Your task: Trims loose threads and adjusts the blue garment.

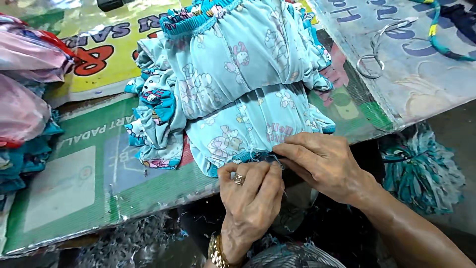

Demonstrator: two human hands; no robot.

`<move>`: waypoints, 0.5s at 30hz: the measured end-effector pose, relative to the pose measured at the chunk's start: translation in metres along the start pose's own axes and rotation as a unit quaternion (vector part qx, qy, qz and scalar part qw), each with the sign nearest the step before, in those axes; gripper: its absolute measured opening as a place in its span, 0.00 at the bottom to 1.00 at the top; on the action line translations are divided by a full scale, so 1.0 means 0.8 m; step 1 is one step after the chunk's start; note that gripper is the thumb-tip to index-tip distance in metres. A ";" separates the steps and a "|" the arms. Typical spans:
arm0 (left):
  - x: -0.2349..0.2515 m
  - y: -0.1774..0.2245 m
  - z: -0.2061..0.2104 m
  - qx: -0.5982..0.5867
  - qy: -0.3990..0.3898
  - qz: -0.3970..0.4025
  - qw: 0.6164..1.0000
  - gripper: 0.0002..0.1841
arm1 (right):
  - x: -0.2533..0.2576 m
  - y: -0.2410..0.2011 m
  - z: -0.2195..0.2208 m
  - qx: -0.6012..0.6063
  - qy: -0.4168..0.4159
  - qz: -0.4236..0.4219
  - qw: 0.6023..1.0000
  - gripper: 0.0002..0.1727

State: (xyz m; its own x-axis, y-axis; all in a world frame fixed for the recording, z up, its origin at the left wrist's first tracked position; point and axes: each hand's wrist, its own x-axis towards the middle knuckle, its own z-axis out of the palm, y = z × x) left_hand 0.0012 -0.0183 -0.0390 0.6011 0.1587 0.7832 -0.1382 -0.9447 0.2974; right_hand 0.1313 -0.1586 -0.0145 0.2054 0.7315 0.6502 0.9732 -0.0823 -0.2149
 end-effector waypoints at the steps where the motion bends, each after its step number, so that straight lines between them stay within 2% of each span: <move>1: -0.001 0.001 0.000 -0.011 0.001 0.002 1.000 0.05 | 0.000 0.000 0.001 -0.002 0.000 0.001 1.000 0.09; 4: -0.004 0.005 -0.005 -0.037 -0.013 0.015 0.999 0.05 | 0.000 0.001 0.001 0.002 -0.002 0.002 1.000 0.09; 6: -0.003 0.001 -0.014 -0.035 -0.010 -0.004 0.999 0.06 | 0.003 0.001 -0.006 0.037 -0.017 0.027 0.999 0.09; 8: 0.004 -0.011 -0.023 0.010 0.002 -0.044 0.999 0.11 | 0.009 0.002 -0.016 0.102 -0.022 0.062 0.993 0.11; 10: 0.013 -0.022 -0.024 0.065 -0.036 -0.064 0.995 0.14 | 0.019 0.003 -0.025 0.164 -0.010 0.083 0.983 0.13; 12: 0.018 -0.031 -0.017 0.102 -0.081 -0.051 0.990 0.11 | 0.033 0.001 -0.025 0.196 -0.008 0.083 0.977 0.14; 15: 0.014 -0.038 -0.013 0.115 -0.072 -0.013 0.991 0.08 | 0.048 -0.001 -0.008 0.194 -0.032 0.067 0.978 0.13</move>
State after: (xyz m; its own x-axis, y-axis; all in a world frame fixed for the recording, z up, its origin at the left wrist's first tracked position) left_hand 0.0039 0.0150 -0.0335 0.7099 0.1577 0.6864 0.0525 -0.9837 0.1717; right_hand 0.1393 -0.1348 0.0155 0.3102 0.7735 0.5527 0.8224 0.0733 -0.5642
